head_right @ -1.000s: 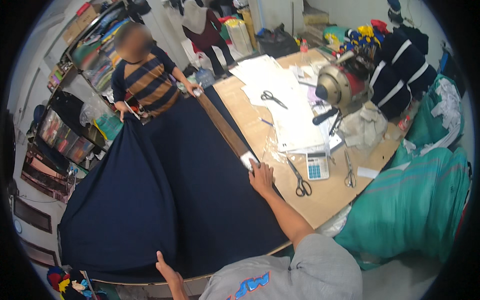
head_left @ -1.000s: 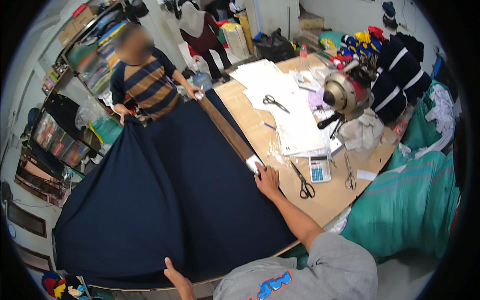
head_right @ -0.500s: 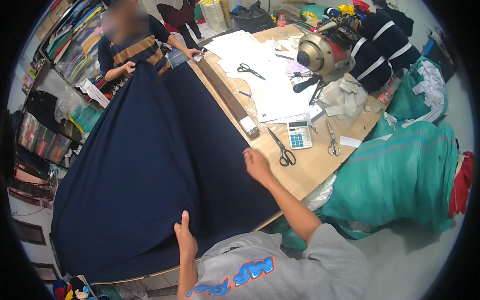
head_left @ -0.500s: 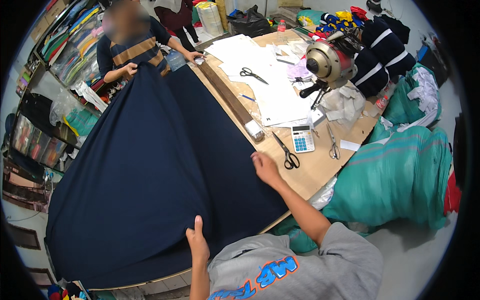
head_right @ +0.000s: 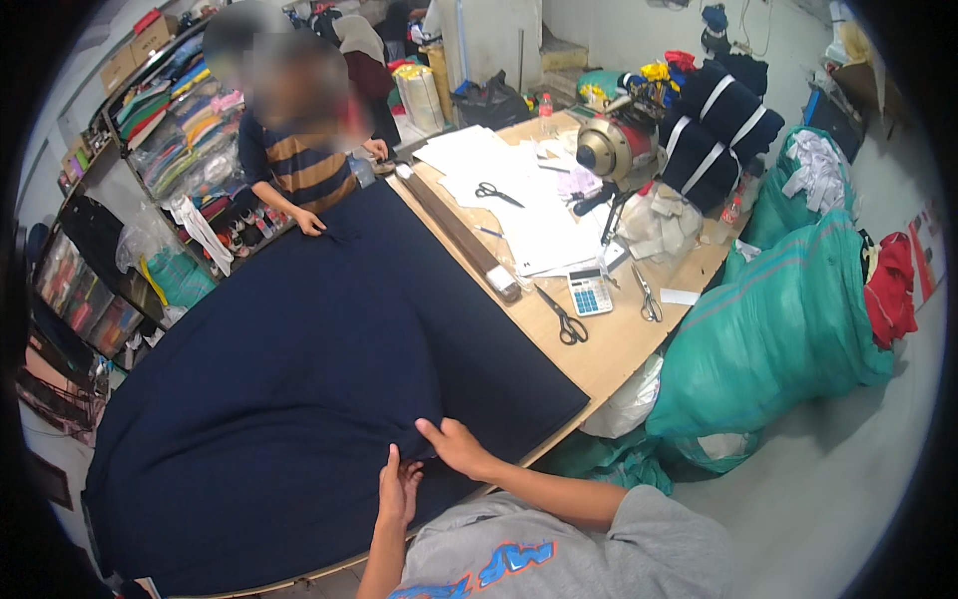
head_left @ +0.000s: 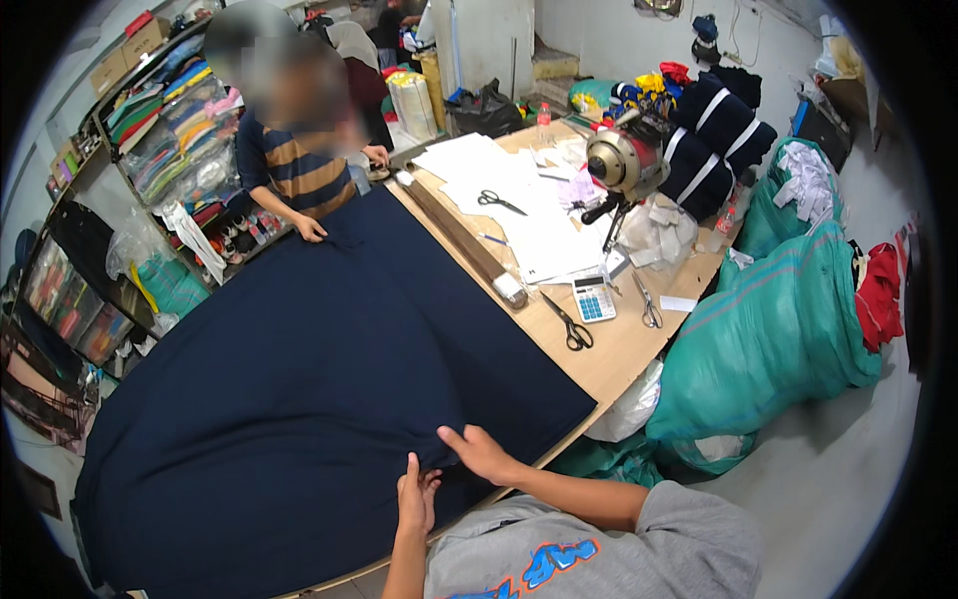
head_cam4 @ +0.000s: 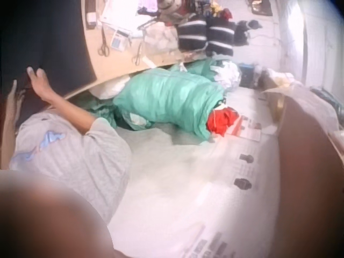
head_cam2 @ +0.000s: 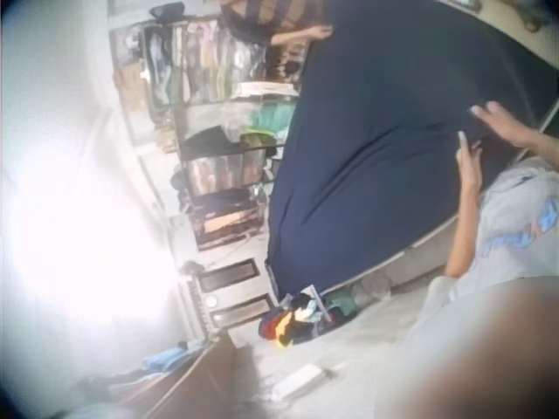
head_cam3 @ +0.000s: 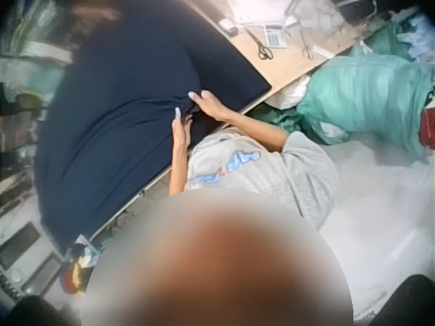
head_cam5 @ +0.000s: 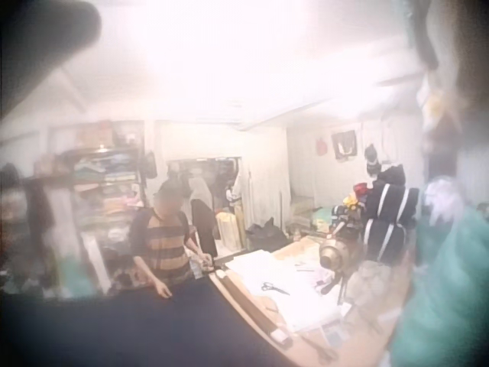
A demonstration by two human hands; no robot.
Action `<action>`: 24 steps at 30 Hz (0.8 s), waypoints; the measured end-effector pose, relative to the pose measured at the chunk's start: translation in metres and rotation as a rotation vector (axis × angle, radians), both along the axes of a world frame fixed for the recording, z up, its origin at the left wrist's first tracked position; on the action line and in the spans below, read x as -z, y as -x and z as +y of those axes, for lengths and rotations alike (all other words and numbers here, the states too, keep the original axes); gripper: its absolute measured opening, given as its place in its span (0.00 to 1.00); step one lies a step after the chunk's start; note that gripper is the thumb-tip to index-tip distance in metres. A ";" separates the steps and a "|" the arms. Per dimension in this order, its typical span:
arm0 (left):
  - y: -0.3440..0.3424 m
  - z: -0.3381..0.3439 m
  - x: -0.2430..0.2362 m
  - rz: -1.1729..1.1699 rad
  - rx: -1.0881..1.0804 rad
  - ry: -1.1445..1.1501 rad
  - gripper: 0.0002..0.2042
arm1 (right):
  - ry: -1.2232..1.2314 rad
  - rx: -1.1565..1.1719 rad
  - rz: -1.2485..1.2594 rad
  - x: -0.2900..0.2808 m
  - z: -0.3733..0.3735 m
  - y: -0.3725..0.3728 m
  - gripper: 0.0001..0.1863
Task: The person and a coworker repeatedly fold and smooth a large navy fabric on a table, then use a long electric cutter to slice the fabric into sections. The process is repeated multiple times throughout the clip.
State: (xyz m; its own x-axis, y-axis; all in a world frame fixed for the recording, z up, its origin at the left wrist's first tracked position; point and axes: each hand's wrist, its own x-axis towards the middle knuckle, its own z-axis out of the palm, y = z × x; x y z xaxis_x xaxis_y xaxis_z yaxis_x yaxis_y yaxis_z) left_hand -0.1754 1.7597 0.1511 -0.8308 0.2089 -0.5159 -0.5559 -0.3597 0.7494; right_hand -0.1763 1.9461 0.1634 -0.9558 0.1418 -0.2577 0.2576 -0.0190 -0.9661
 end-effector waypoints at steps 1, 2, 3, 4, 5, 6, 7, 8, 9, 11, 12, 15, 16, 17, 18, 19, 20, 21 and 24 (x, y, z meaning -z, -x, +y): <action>0.000 -0.018 0.016 -0.080 -0.010 -0.151 0.26 | 0.092 0.063 0.049 -0.017 0.001 -0.002 0.35; -0.003 -0.035 0.032 -0.100 -0.101 -0.223 0.29 | -0.002 0.091 -0.017 -0.026 0.013 -0.004 0.34; 0.002 -0.040 0.036 -0.125 -0.154 -0.297 0.33 | -0.085 0.186 -0.036 -0.010 0.036 -0.004 0.34; 0.006 -0.067 0.049 -0.048 -0.306 -0.253 0.34 | -0.148 0.258 0.019 -0.028 0.044 -0.004 0.33; 0.016 -0.097 0.065 0.025 -0.444 -0.214 0.36 | -0.074 0.289 0.117 -0.040 0.056 -0.005 0.30; 0.029 -0.126 0.074 0.041 -0.579 -0.232 0.33 | -0.030 0.380 0.196 -0.028 0.071 -0.007 0.26; 0.039 -0.165 0.075 0.045 -0.679 -0.243 0.30 | -0.036 0.406 0.183 -0.033 0.074 -0.013 0.24; 0.050 -0.204 0.076 0.029 -0.816 -0.182 0.30 | -0.043 0.436 0.168 -0.040 0.078 -0.020 0.22; 0.057 -0.236 0.066 0.051 -0.913 -0.098 0.33 | -0.053 0.456 0.098 -0.053 0.074 -0.029 0.21; 0.063 -0.327 0.065 0.111 -1.014 -0.039 0.35 | 0.017 0.486 0.070 -0.042 0.069 -0.031 0.21; 0.060 -0.374 0.068 0.141 -1.051 -0.009 0.36 | 0.057 0.489 0.052 -0.033 0.062 -0.031 0.22; 0.072 -0.339 0.039 0.224 -0.972 0.301 0.42 | -0.380 0.495 0.123 0.008 0.066 -0.041 0.22; 0.069 -0.321 0.034 0.218 -0.989 0.322 0.43 | -0.405 0.530 0.170 0.013 0.062 -0.041 0.22; 0.063 -0.297 0.031 0.208 -1.006 0.340 0.45 | -0.400 0.500 0.177 0.016 0.067 -0.040 0.22; 0.056 -0.272 0.027 0.160 -1.056 0.427 0.47 | -0.389 0.475 0.183 0.020 0.073 -0.038 0.22; 0.047 -0.251 0.024 0.148 -1.080 0.456 0.48 | -0.374 0.452 0.190 0.021 0.077 -0.035 0.22; 0.036 -0.240 0.027 0.150 -1.067 0.418 0.48 | -0.348 0.397 0.183 0.014 0.081 -0.031 0.22; 0.026 -0.230 0.030 0.146 -1.050 0.379 0.47 | -0.389 0.375 0.211 0.004 0.089 -0.024 0.22; 0.007 -0.199 0.010 0.118 -1.045 0.492 0.47 | -0.456 0.329 0.251 -0.013 0.112 -0.014 0.22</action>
